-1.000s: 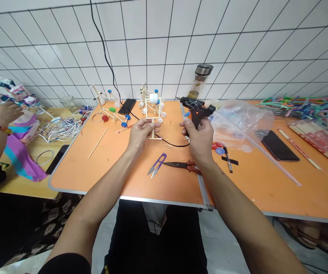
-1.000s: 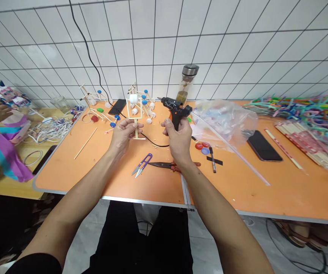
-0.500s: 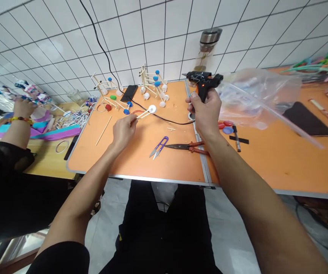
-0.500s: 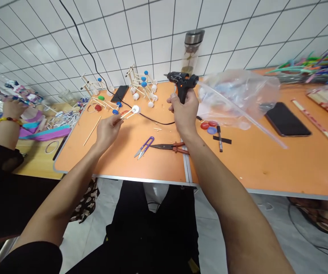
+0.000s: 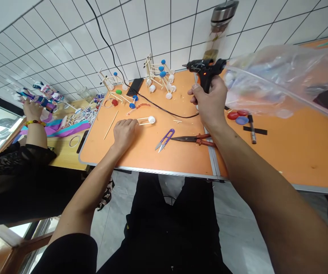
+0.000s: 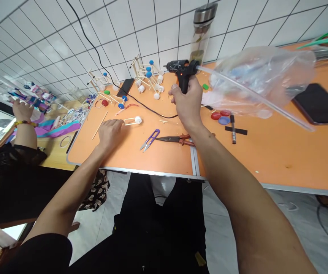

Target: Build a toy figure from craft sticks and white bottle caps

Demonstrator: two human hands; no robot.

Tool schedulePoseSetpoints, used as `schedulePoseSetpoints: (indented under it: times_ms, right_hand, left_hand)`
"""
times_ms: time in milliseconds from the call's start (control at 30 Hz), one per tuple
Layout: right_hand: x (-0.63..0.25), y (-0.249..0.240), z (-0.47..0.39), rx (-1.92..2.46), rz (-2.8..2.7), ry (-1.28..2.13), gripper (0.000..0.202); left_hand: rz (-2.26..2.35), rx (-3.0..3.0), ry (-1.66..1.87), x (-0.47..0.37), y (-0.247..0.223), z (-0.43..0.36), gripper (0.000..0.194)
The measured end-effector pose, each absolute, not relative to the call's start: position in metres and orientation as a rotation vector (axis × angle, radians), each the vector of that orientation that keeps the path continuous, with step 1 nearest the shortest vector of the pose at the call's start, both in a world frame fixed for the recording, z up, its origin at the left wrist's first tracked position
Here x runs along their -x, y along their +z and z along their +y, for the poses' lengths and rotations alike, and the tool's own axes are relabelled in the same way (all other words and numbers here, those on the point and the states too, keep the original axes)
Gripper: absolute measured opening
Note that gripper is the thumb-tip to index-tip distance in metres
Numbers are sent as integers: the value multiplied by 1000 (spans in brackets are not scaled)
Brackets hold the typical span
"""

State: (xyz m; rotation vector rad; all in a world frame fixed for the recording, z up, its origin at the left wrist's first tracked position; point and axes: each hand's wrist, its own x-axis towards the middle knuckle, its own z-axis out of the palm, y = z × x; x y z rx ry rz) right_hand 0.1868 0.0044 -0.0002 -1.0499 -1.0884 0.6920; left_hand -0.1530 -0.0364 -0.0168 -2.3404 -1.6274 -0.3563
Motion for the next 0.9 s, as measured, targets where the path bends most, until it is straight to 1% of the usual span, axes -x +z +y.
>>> schedulePoseSetpoints:
  times_ms: [67, 167, 267, 367, 667, 900]
  right_hand:
    - [-183, -1, 2, 1067, -1056, 816, 16]
    - [-177, -2, 0, 1117, -979, 1094, 15]
    - [-177, -1, -1, 1198, -879, 1329, 19]
    - [-179, 0, -2, 1281, -807, 1452, 24]
    - [-171, 0, -4, 1502, -862, 1428, 16]
    - [-173, -3, 0, 1597, -901, 1363, 23]
  left_hand:
    - [-1592, 2350, -441, 156, -14, -39, 34]
    - [-1493, 2376, -629, 162, -6, -40, 36]
    - [-1402, 2364, -827, 169, 4, -39, 34]
    - [-1297, 2355, -905, 175, 15, -37, 30]
    - [-1152, 2389, -849, 185, 47, -42, 30]
    - [-1152, 2403, -922, 184, 50, -40, 28]
